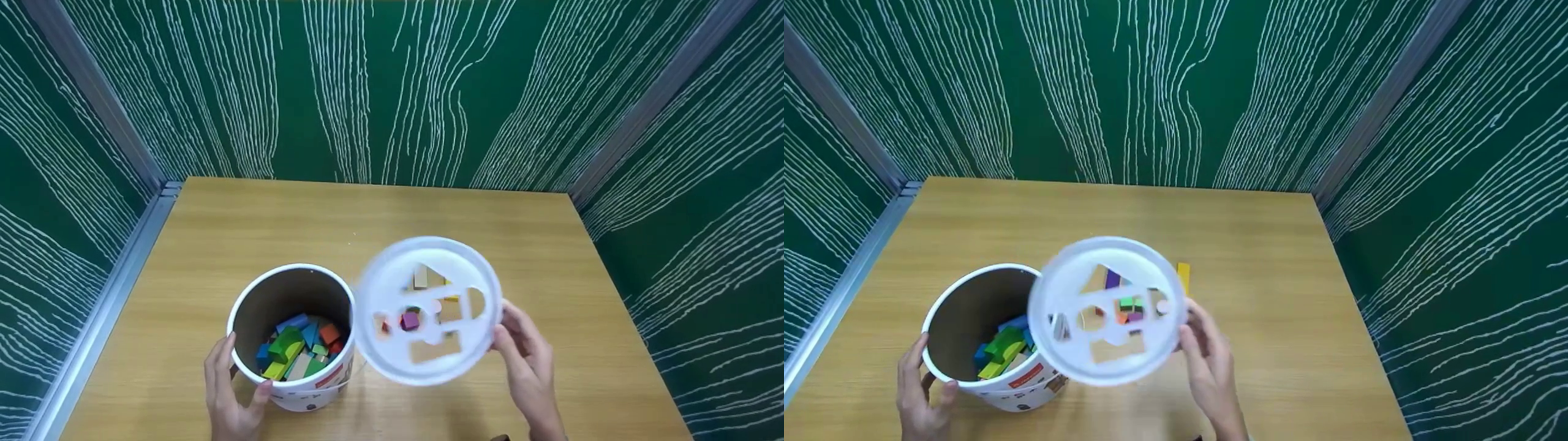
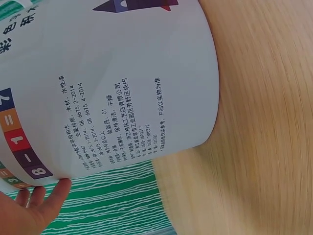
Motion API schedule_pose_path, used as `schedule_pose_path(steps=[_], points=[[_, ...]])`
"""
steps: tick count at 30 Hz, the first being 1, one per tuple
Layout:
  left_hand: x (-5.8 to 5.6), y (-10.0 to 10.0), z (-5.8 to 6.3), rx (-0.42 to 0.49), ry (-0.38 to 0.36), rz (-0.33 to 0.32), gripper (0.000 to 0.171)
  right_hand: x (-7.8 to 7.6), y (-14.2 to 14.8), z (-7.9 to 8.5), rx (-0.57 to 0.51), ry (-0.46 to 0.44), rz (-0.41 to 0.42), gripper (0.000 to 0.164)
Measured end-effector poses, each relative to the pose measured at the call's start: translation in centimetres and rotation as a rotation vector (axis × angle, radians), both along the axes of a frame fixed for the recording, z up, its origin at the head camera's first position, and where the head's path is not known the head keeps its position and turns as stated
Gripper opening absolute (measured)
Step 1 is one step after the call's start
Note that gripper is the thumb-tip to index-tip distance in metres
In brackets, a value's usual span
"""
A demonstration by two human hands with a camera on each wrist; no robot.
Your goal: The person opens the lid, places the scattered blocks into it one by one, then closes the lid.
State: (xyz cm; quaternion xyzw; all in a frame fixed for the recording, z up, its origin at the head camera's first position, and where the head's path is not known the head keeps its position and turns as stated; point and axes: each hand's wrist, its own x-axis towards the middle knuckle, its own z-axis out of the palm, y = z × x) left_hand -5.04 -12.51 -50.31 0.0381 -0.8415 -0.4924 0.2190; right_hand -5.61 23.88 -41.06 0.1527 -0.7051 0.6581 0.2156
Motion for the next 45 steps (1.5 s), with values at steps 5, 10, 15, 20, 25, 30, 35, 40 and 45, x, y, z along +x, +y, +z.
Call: schedule_pose_path(steps=[5,10,15,20,25,30,35,40,45], points=[[0.0,0.1,0.0,0.008,-0.001,-0.002,0.076,0.8,3.1,-1.5,-0.086,-0.302,-0.187,0.037],[-0.2,0.0,-0.3,0.005,0.067,-0.013,0.075,1.0,6.0,-2.8,-0.287,-0.474,-0.419,0.037],[-0.2,-0.3,-0.6,-0.002,0.1,-0.018,0.076,0.7,8.4,-3.8,-0.441,-0.533,-0.56,0.036],[0.0,-0.2,-0.4,-0.001,0.042,-0.002,0.076,-0.1,10.0,-5.1,-0.466,-0.599,-0.621,0.038],[-0.1,-0.2,-0.4,-0.005,0.043,-0.012,0.077,-0.8,10.7,-6.5,-0.502,-0.603,-0.656,0.036],[-0.1,-0.1,-0.4,-0.008,0.031,-0.012,0.078,-1.4,11.1,-7.8,-0.479,-0.626,-0.664,0.037],[-0.2,0.0,-0.4,-0.005,0.041,-0.016,0.078,-1.9,11.3,-9.3,-0.467,-0.662,-0.662,0.039],[-0.3,-0.2,-0.6,-0.021,0.071,-0.013,0.079,-2.8,12.6,-13.1,-0.371,-0.66,-0.649,0.039],[-0.3,-0.3,-0.8,-0.028,0.077,-0.013,0.078,-4.2,15.9,-20.1,-0.346,-0.63,-0.639,0.039]])
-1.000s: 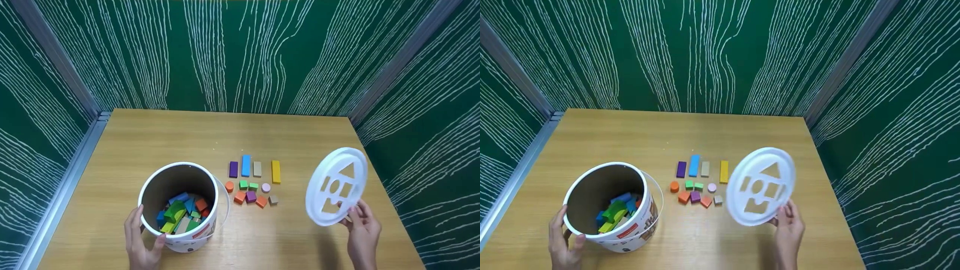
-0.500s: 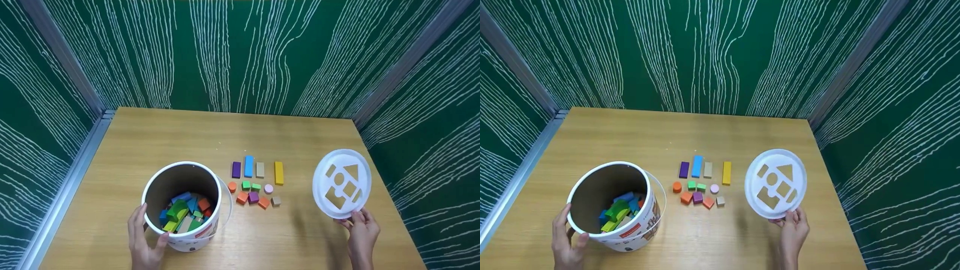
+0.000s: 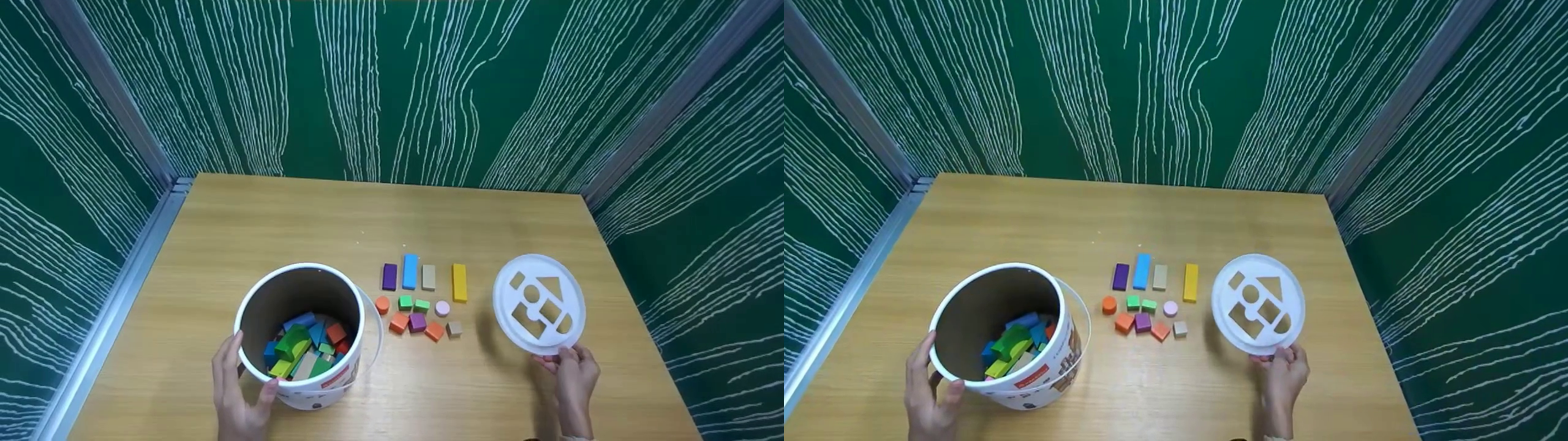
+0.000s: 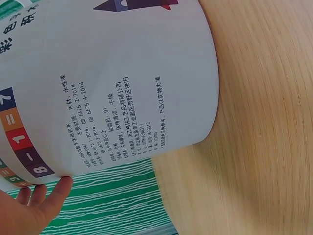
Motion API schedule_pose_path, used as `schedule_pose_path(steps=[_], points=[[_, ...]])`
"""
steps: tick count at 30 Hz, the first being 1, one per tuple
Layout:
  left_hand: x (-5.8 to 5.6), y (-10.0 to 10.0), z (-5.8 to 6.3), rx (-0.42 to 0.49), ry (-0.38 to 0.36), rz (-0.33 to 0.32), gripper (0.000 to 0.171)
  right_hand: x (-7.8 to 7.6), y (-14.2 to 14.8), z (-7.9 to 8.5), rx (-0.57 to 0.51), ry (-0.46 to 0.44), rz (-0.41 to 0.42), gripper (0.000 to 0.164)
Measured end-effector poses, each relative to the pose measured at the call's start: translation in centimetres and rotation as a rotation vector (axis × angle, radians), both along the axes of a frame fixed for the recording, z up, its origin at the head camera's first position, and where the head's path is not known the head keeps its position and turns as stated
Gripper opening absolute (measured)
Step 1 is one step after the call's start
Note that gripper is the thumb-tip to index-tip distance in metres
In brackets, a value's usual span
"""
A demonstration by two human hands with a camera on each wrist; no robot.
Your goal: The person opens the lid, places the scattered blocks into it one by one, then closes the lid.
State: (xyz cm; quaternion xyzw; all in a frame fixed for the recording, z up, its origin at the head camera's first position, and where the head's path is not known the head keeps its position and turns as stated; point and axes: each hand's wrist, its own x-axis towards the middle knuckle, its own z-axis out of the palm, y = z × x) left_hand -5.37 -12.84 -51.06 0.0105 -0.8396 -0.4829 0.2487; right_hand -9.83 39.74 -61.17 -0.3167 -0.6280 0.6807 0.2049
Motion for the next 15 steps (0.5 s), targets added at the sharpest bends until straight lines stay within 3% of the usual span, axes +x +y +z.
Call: schedule_pose_path(steps=[2,5,11,15], points=[[0.0,0.0,0.0,0.01,-0.009,0.0,0.077,-0.7,0.7,-1.9,-0.01,-0.005,-0.021,0.04],[-0.1,0.1,0.1,0.019,-0.033,0.008,0.077,-1.3,0.9,-3.1,-0.008,-0.03,-0.037,0.04],[0.0,0.3,0.2,0.026,-0.058,0.003,0.078,-1.3,-0.1,-2.7,-0.076,-0.058,-0.053,0.034],[0.1,0.2,0.2,0.032,-0.038,-0.009,0.078,-1.4,-1.4,-1.1,-0.093,-0.117,-0.067,0.032]])
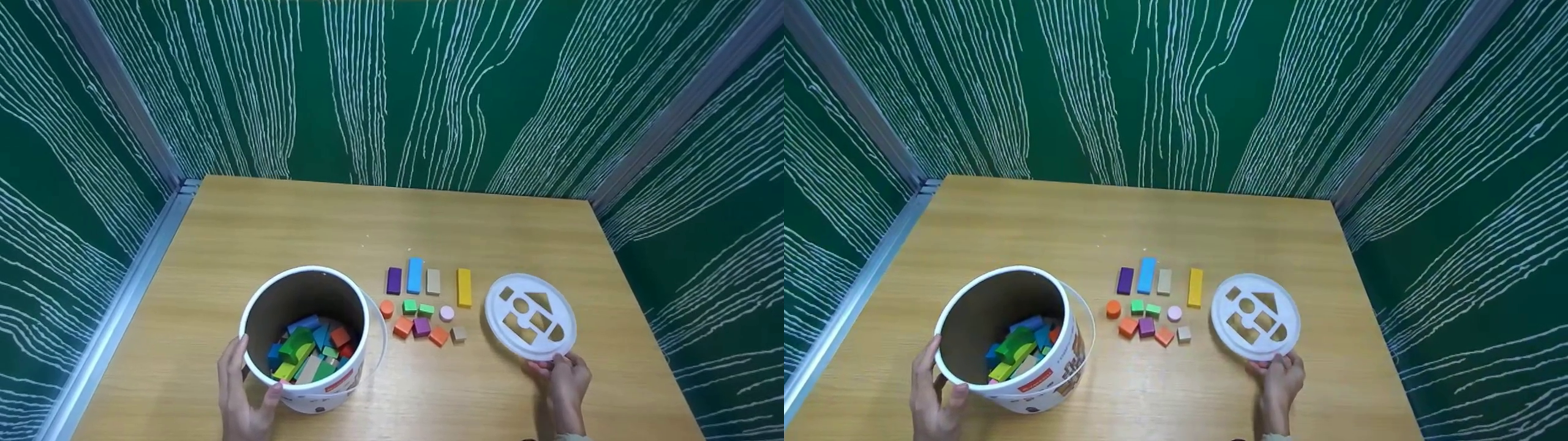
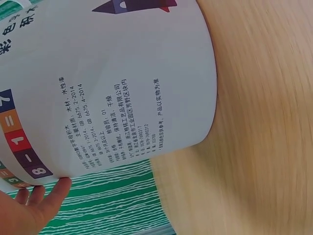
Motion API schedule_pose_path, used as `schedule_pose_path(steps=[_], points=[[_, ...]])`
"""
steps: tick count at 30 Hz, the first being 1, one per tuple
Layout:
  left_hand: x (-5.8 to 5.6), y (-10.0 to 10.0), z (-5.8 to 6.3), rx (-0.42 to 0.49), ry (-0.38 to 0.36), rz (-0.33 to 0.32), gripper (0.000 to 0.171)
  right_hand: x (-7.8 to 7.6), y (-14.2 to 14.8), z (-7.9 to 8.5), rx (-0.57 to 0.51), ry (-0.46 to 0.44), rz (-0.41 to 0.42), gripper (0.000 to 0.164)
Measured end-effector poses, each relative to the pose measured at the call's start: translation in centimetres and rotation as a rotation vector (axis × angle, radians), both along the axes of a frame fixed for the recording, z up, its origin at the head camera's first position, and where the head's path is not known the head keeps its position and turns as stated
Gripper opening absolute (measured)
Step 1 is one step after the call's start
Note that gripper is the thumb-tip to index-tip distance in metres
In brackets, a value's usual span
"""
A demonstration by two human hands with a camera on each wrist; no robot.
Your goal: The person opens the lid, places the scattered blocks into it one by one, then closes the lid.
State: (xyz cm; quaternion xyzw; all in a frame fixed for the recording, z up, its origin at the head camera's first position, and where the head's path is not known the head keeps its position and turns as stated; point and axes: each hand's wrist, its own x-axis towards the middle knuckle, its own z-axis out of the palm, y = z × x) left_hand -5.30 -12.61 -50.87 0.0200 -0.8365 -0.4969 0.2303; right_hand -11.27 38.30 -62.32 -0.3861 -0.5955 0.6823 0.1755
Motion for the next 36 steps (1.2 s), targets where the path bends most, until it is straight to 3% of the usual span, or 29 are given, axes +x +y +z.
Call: schedule_pose_path(steps=[4,6,12,14,17,27,36], points=[[0.2,-0.1,-0.3,0.005,0.019,-0.025,0.081,0.3,-2.0,3.3,-0.012,-0.087,0.035,0.04],[0.3,-0.1,-0.4,0.007,0.013,-0.032,0.086,0.4,-2.5,4.1,-0.017,-0.117,0.05,0.043],[0.5,0.7,-0.5,0.042,-0.041,-0.029,0.103,0.6,-2.1,3.6,-0.001,-0.105,0.066,0.046],[0.4,1.0,-0.5,0.062,-0.045,-0.028,0.107,0.8,-2.4,4.4,0.022,-0.102,0.068,0.047],[0.3,1.3,-0.6,0.073,-0.063,-0.026,0.111,0.8,-2.3,4.2,0.05,-0.128,0.049,0.048],[0.2,1.8,-0.8,0.06,-0.057,-0.007,0.115,0.6,-2.2,3.5,0.062,-0.187,-0.018,0.051],[0.3,2.4,-0.8,0.09,-0.052,0.01,0.117,0.5,-1.8,3.2,0.06,-0.248,0.009,0.06]])
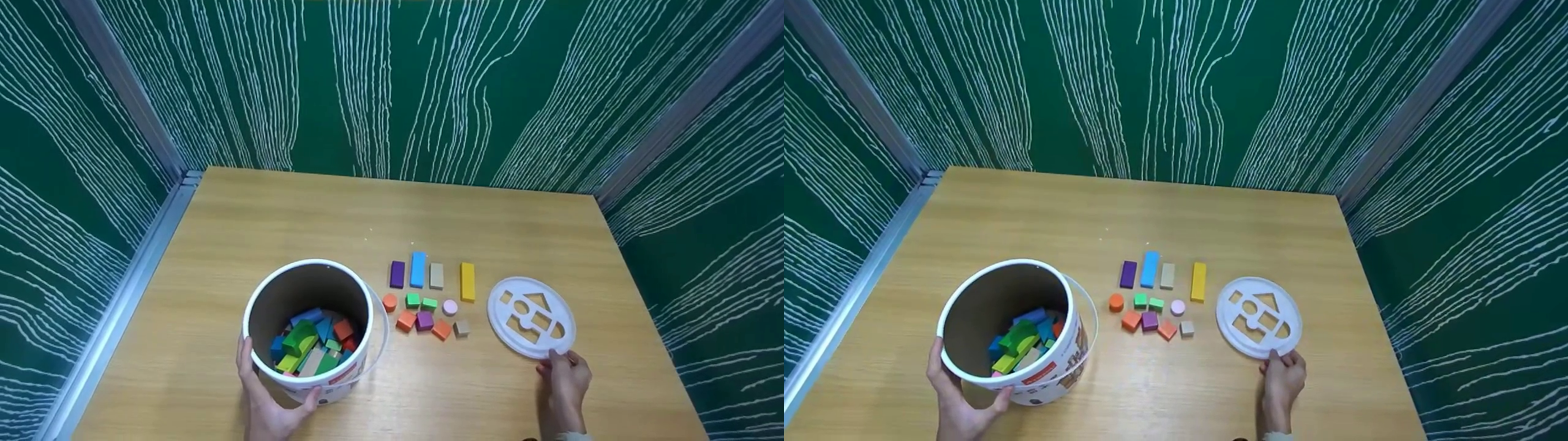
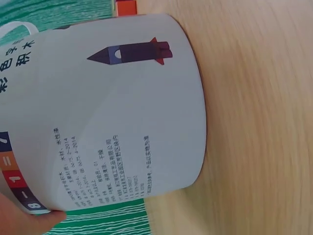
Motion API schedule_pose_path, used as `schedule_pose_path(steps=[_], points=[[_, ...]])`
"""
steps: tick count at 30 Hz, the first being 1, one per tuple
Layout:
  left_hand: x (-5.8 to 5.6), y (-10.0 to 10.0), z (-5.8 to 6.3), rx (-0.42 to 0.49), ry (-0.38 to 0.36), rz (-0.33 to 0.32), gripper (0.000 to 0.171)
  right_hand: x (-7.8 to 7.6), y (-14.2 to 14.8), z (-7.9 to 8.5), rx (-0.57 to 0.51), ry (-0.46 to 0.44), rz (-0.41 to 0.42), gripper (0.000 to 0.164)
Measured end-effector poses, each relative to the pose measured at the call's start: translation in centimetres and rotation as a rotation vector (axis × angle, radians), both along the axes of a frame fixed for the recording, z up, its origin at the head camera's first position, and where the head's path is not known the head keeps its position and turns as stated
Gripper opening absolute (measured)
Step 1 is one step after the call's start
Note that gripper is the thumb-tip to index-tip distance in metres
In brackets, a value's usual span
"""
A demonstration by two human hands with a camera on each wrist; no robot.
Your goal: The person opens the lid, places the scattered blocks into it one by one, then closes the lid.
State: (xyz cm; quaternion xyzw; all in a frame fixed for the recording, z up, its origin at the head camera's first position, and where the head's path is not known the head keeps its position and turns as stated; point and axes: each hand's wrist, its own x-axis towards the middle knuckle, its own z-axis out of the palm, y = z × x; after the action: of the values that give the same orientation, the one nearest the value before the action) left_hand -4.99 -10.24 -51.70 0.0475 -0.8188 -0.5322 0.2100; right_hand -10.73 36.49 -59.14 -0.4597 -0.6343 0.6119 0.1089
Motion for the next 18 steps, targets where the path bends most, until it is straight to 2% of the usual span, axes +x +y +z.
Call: schedule_pose_path(steps=[2,5,9,15,18], points=[[0.1,0.1,-0.1,0.004,0.0,0.004,0.116,-0.1,0.1,-0.3,0.004,-0.005,0.001,0.061],[0.0,0.2,-0.3,0.008,0.062,-0.012,0.119,0.0,0.2,-0.7,0.022,0.02,-0.005,0.063],[0.0,0.1,-0.3,0.007,0.103,-0.03,0.119,-0.1,0.7,-2.0,0.05,0.046,0.001,0.066],[0.1,-0.1,-0.4,0.002,0.041,-0.018,0.118,-0.6,2.7,-5.9,0.18,-0.021,0.026,0.067],[0.2,-0.2,-0.5,-0.002,0.03,-0.021,0.118,-0.5,3.1,-6.7,0.258,-0.053,0.038,0.067]])
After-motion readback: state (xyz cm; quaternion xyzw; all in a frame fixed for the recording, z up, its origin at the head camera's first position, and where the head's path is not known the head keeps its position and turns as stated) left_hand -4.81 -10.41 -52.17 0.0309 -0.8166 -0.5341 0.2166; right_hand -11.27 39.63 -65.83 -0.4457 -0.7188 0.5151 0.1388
